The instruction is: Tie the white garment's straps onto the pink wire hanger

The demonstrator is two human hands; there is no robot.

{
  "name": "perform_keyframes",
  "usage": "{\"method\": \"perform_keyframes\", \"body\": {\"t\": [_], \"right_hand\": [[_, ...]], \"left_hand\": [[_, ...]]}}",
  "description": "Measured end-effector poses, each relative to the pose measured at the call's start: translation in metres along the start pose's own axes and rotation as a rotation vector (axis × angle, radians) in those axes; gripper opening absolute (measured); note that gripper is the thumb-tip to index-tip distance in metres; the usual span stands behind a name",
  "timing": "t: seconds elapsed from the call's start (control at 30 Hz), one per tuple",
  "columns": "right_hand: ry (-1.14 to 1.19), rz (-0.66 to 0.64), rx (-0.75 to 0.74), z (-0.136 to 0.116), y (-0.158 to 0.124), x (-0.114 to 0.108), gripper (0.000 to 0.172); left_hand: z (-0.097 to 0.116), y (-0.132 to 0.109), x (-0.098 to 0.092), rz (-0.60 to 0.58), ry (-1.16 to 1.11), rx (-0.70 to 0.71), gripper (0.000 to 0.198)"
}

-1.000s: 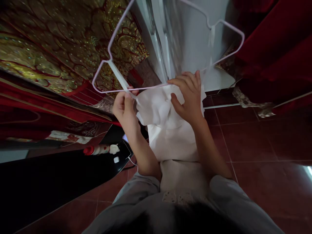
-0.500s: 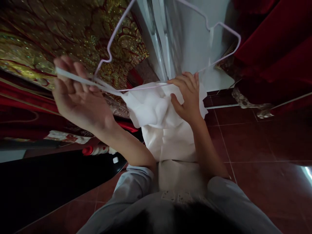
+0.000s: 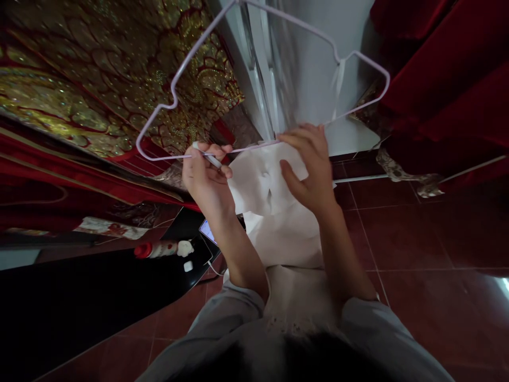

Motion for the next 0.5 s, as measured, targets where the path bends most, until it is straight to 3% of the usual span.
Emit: {"method": "perform_keyframes", "body": {"t": [0.1, 0.13, 0.2, 0.3, 0.4, 0.5], "right_hand": [[0.014, 0.350, 0.116, 0.029, 0.011, -0.033, 0.042], [0.033, 0.411, 0.171, 0.040, 0.015, -0.043, 0.043], [0.073, 0.358, 0.265, 0.054, 0.028, -0.054, 0.037], [0.154, 0.165, 0.288, 0.043, 0.048, -0.053, 0.032], [0.238, 0.074, 0.188, 0.017, 0.067, -0.044, 0.044], [0.284, 0.137, 0.018, 0.017, 0.085, -0.043, 0.063]], "left_hand": [[0.001, 0.002, 0.000, -0.027, -0.013, 0.021, 0.024], [0.000, 0.002, -0.001, -0.032, -0.011, 0.028, 0.023], [-0.002, 0.003, -0.001, -0.024, -0.013, 0.041, 0.022], [-0.006, 0.002, -0.001, 0.005, 0.010, 0.036, 0.024], [-0.006, 0.003, 0.000, 0.004, 0.099, 0.012, 0.029], [-0.004, 0.003, -0.002, 0.008, 0.127, 0.006, 0.037]]}}
Point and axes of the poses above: each hand's wrist, its own y-axis towards the middle knuckle, its own x-axis out of the palm, z = x × y, the point moved 3 cm from there along y, towards the middle knuckle, and after that the axes turned 5 degrees about y, right-handed, at the moved point
